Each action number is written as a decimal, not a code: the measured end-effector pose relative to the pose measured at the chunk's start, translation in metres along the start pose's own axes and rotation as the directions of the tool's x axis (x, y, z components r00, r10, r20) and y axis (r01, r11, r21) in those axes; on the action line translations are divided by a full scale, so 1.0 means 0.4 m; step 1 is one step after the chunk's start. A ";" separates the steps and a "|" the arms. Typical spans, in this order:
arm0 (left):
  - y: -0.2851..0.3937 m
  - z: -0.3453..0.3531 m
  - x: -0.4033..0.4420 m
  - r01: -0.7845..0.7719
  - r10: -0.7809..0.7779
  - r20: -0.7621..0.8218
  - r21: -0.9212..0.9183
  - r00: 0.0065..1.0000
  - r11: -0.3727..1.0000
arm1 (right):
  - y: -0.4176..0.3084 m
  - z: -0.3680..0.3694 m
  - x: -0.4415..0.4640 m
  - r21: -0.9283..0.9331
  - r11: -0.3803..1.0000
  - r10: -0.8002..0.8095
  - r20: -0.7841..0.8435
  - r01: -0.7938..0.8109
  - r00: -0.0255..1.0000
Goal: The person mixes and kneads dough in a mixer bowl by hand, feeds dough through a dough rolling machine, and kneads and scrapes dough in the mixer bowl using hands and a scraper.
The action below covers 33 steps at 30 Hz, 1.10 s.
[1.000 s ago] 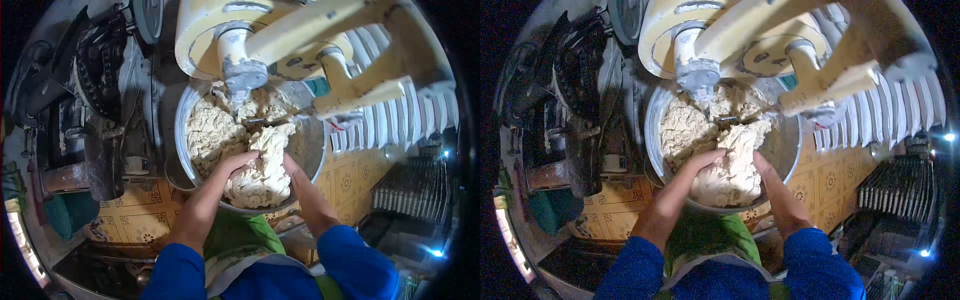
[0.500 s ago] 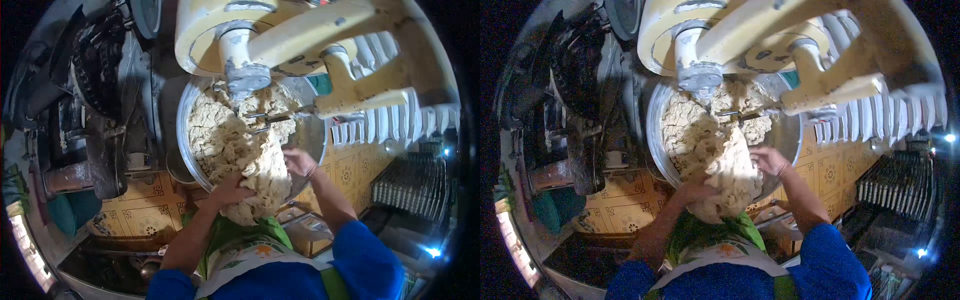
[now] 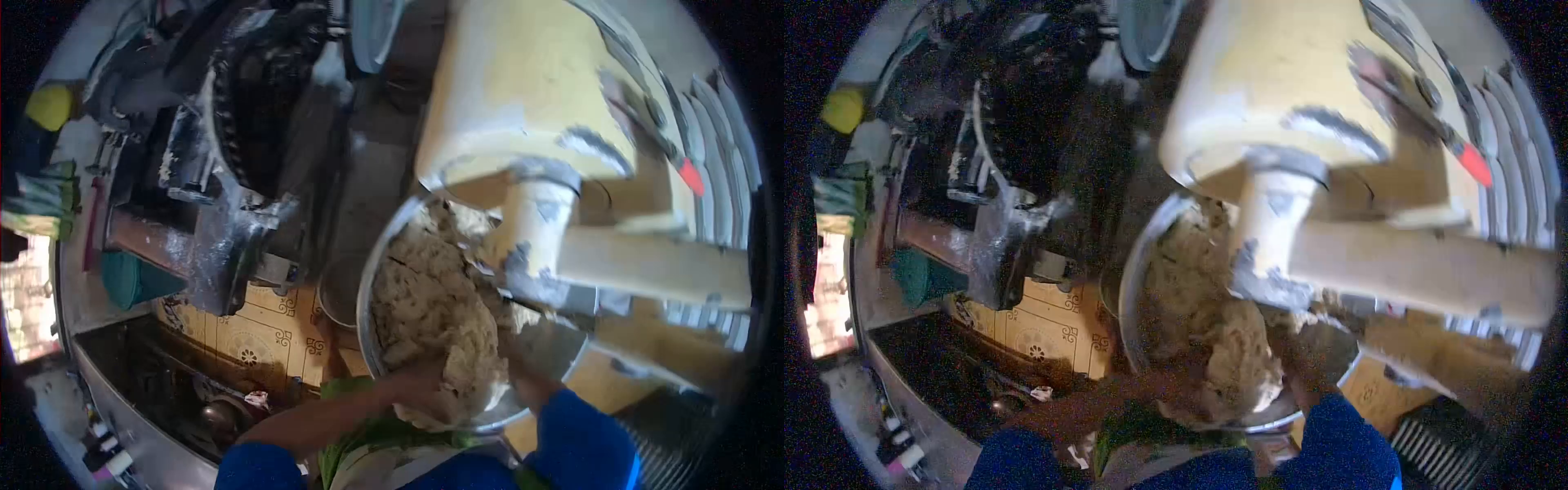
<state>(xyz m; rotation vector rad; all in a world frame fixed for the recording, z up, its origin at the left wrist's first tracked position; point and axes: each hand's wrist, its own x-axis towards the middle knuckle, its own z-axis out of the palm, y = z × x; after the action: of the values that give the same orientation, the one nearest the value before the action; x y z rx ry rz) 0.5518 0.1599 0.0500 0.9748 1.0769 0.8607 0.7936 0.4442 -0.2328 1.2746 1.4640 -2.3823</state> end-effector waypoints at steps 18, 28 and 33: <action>-0.074 -0.030 0.077 0.316 -0.334 0.193 -0.875 0.923 0.368 | -0.002 0.228 -0.467 0.131 0.945 -0.286 -0.115 0.300 0.951; 0.273 0.069 -0.053 0.413 -0.230 0.353 -0.636 0.907 0.652 | -0.526 0.766 -0.830 0.933 0.301 -0.261 -0.117 0.196 0.958; 0.405 0.119 -0.065 0.031 0.135 0.338 -0.444 0.931 0.896 | -0.284 0.712 -0.724 0.855 0.079 -0.967 -0.060 0.513 0.250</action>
<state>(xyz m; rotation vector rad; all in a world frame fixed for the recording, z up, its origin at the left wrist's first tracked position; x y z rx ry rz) 0.5755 0.1805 0.2178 0.7369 0.5042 0.8796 0.7585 0.1889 0.1009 -0.8116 1.0115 -3.8230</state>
